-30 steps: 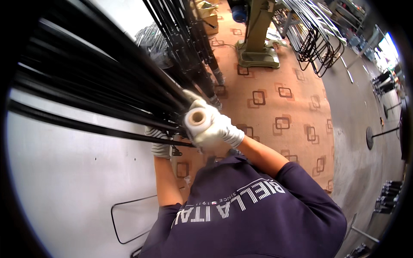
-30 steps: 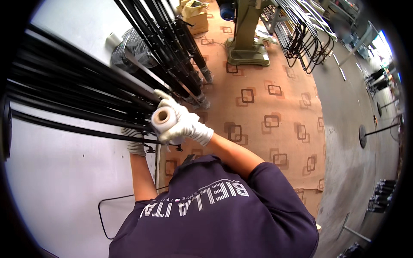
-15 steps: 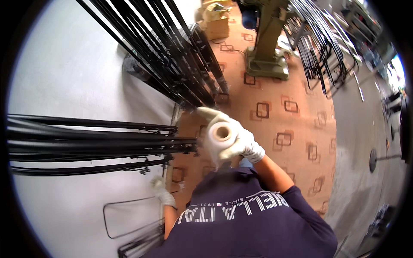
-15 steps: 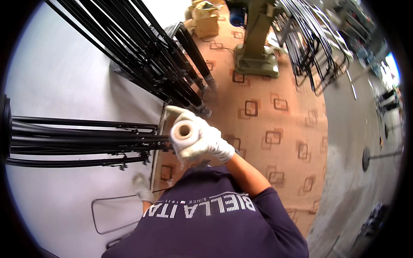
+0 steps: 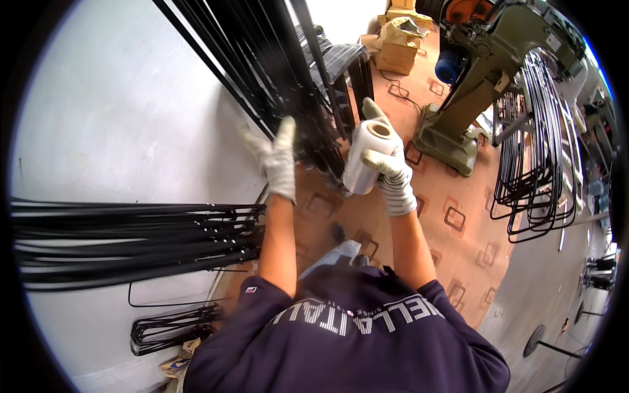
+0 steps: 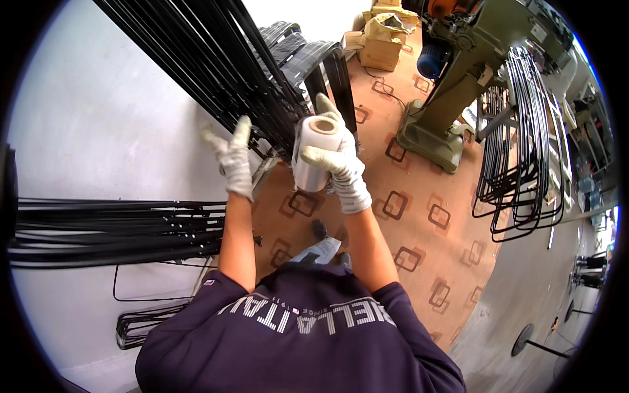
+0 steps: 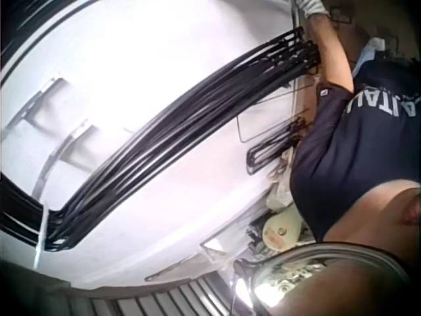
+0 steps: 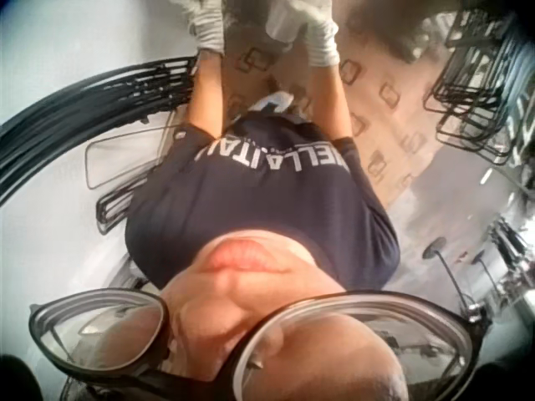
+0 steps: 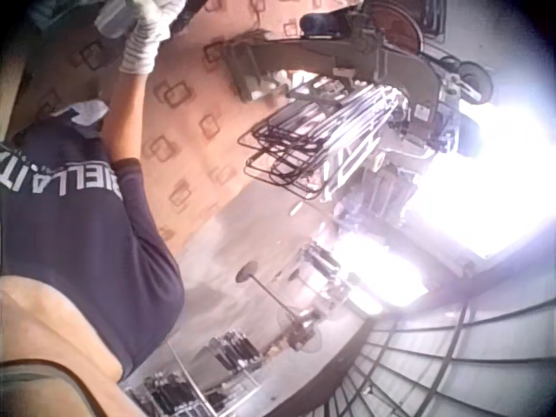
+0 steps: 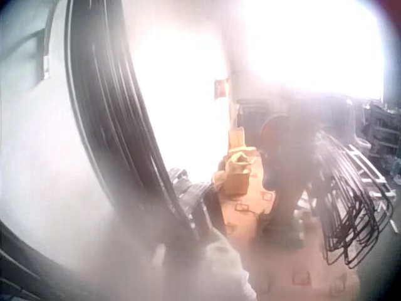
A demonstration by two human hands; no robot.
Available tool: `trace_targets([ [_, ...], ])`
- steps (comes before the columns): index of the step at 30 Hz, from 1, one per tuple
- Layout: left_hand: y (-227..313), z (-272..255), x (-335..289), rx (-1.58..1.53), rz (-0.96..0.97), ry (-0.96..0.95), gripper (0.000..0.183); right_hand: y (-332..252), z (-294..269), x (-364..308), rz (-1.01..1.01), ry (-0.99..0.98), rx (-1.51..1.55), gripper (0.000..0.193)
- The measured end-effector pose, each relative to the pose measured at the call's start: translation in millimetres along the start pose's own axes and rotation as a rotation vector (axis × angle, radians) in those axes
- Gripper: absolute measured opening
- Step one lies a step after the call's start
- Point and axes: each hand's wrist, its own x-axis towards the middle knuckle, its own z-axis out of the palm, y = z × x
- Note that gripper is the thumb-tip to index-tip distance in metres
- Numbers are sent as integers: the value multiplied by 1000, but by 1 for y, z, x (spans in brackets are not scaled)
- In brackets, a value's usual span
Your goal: The person bundles metal frames using plastic wrap and then attaches components to a frame using a press machine and a hammer.
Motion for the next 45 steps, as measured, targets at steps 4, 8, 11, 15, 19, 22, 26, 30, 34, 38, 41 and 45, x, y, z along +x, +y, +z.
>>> trace_targets([
  [4,-12,-2,56,-621,-120,-405,53,2,5,56,95,-304,-121,105],
  [8,-9,1,77,-940,-577,-392,43,7,-14,120,170,-533,159,87],
  [11,-44,19,89,-636,-548,-425,44,24,-47,175,251,-641,383,76],
  [15,-85,26,100,-346,-204,-311,47,64,-63,241,601,-960,577,78],
  [19,-76,29,78,-479,-218,-211,37,111,-45,288,441,-1445,687,75],
  [22,-59,27,77,-658,-298,-171,36,126,-26,312,527,-1423,741,72],
  [26,-73,29,74,-577,-152,-124,44,132,-13,344,671,-1279,679,69],
  [30,-64,30,74,-596,-87,-39,44,146,-1,366,720,-1223,643,66],
  [34,-55,43,71,-609,-137,82,42,159,-3,357,726,-1160,604,64],
  [38,-22,45,62,-393,-20,129,50,161,-10,354,719,-1112,575,61],
  [41,-27,35,55,-209,-9,236,43,159,-18,346,719,-1080,559,59],
  [45,-57,21,71,-264,-9,314,46,161,-25,339,699,-1027,552,57],
])
